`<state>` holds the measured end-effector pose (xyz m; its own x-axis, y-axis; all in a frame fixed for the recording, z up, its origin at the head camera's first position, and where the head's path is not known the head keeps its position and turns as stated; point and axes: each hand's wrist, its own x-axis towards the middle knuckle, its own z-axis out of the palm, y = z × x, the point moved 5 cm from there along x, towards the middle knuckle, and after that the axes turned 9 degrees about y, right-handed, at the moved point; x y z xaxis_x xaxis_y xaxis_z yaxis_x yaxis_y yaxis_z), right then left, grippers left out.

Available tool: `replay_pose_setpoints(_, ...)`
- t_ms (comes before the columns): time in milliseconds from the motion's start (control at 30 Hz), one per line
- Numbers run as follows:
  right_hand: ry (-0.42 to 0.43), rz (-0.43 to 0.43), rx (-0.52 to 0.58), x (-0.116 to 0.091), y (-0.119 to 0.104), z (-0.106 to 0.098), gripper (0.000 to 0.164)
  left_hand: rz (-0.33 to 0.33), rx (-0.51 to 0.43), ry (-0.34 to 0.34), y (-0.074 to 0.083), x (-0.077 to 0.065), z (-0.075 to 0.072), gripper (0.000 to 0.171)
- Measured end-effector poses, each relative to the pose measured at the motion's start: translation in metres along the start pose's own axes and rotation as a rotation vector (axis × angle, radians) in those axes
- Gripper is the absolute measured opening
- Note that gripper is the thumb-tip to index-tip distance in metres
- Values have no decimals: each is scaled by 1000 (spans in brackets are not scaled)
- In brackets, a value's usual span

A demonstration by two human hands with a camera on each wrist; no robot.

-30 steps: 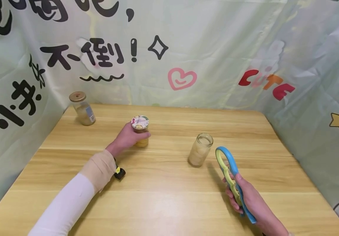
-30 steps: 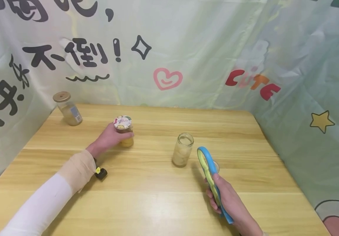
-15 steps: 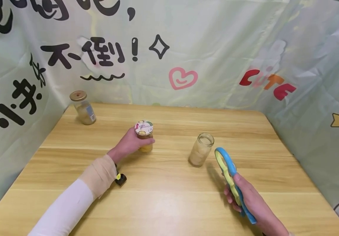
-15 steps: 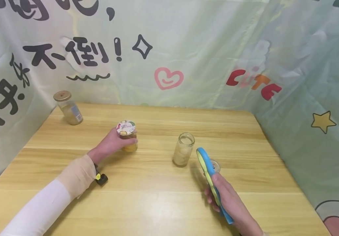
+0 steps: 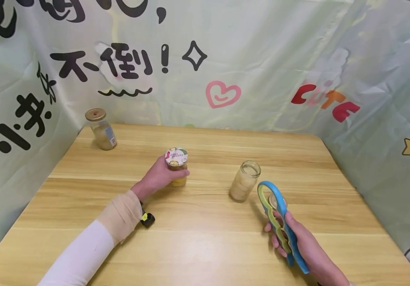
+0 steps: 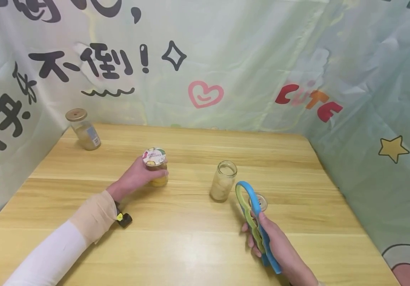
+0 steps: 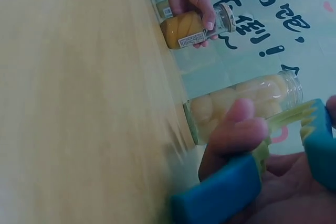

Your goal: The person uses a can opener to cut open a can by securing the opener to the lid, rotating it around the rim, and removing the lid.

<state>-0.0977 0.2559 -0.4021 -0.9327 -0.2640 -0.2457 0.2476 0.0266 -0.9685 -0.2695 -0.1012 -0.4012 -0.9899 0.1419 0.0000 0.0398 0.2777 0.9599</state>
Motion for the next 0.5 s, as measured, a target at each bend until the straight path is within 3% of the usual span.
replay_pose_setpoints(100,28,4,-33,1,0,2,67,-6,2,5,-1,-1,0,70)
replay_pose_setpoints(267,212,114,-166,2,4,-1,85,-9,-19,7,-1,-3,1,66)
replay_pose_setpoints(367,232,151,-190,2,4,-2,87,-8,-25,-2,0,-5,3,63)
replay_pose_setpoints(500,198,135,-198,3,3,-1,82,1,-27,-21,0,-7,8,56)
